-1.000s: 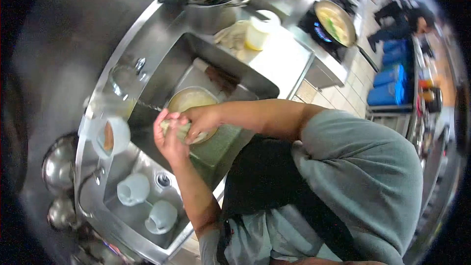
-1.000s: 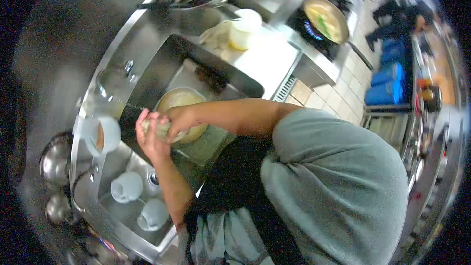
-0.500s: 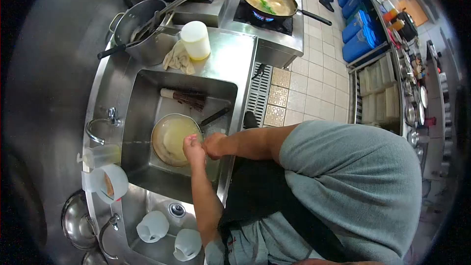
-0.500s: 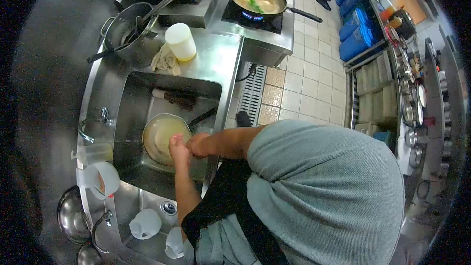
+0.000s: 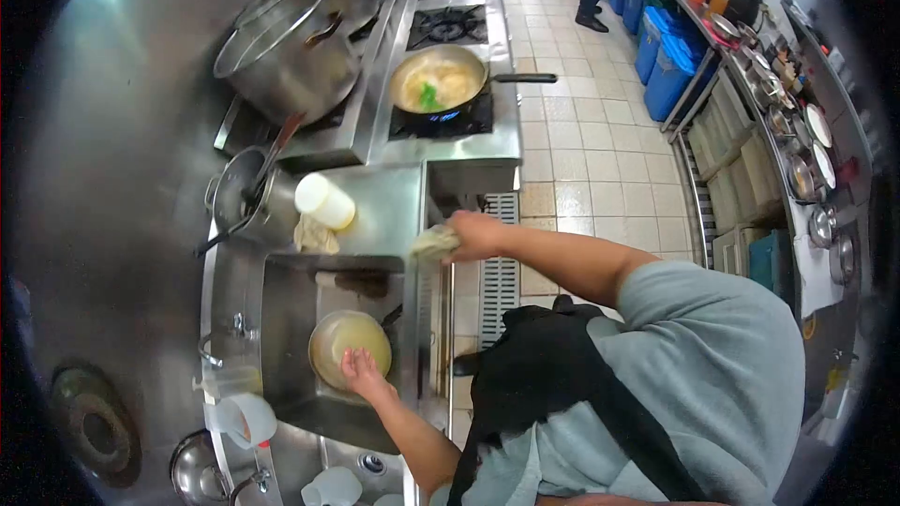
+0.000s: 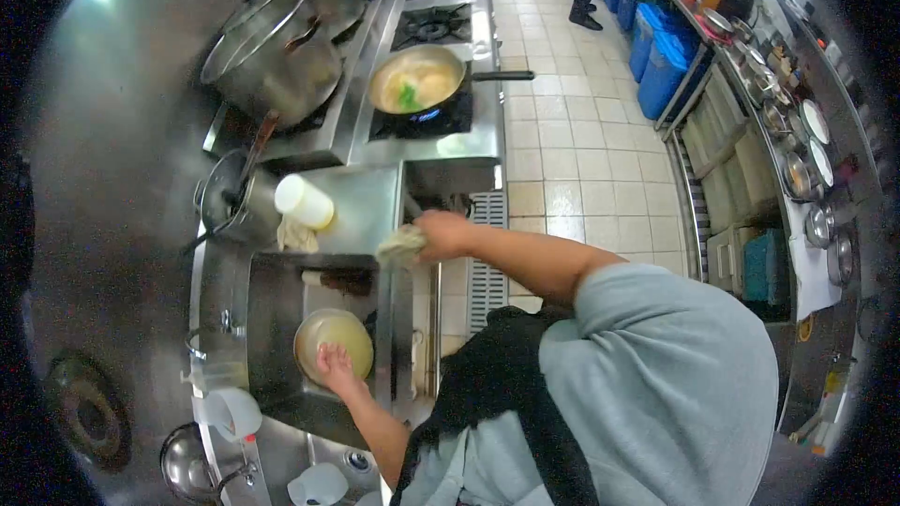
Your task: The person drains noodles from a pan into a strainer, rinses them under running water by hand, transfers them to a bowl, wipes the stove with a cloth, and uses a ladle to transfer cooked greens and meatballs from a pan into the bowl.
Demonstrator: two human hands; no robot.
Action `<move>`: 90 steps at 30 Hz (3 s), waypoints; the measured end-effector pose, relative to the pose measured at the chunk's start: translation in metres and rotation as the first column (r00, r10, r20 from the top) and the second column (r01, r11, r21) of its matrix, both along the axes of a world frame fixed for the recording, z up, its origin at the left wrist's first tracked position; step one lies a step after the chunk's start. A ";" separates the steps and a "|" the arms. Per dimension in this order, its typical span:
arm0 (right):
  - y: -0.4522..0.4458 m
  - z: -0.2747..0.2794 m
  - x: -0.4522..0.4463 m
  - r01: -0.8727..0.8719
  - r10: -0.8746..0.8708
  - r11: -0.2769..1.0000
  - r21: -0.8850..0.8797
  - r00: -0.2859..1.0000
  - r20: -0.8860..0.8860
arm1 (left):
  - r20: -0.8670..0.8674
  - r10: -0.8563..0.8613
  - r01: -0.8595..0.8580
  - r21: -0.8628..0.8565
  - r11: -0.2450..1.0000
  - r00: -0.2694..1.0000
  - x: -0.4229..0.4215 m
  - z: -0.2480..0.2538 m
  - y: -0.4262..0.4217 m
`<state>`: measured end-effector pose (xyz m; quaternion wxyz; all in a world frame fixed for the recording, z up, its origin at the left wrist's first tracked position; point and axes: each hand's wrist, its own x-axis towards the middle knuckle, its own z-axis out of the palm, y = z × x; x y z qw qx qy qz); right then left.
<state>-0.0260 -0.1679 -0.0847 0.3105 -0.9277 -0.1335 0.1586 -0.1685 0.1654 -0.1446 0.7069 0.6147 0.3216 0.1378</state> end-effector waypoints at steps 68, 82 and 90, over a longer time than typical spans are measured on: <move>-0.554 -0.068 0.747 0.121 -0.129 0.987 0.109 0.989 0.069 | -0.690 -0.375 0.104 -0.401 0.910 0.619 0.280 -0.080 -0.642; -0.380 -0.066 0.933 -0.462 0.501 0.859 -0.221 0.846 0.183 | -0.773 0.071 -0.442 -0.282 0.851 0.630 0.392 -0.080 -0.768; -0.385 -0.094 1.088 -0.118 0.273 0.935 -0.336 0.843 0.464 | -0.814 0.264 -0.755 -0.289 0.589 0.517 0.455 -0.046 -0.836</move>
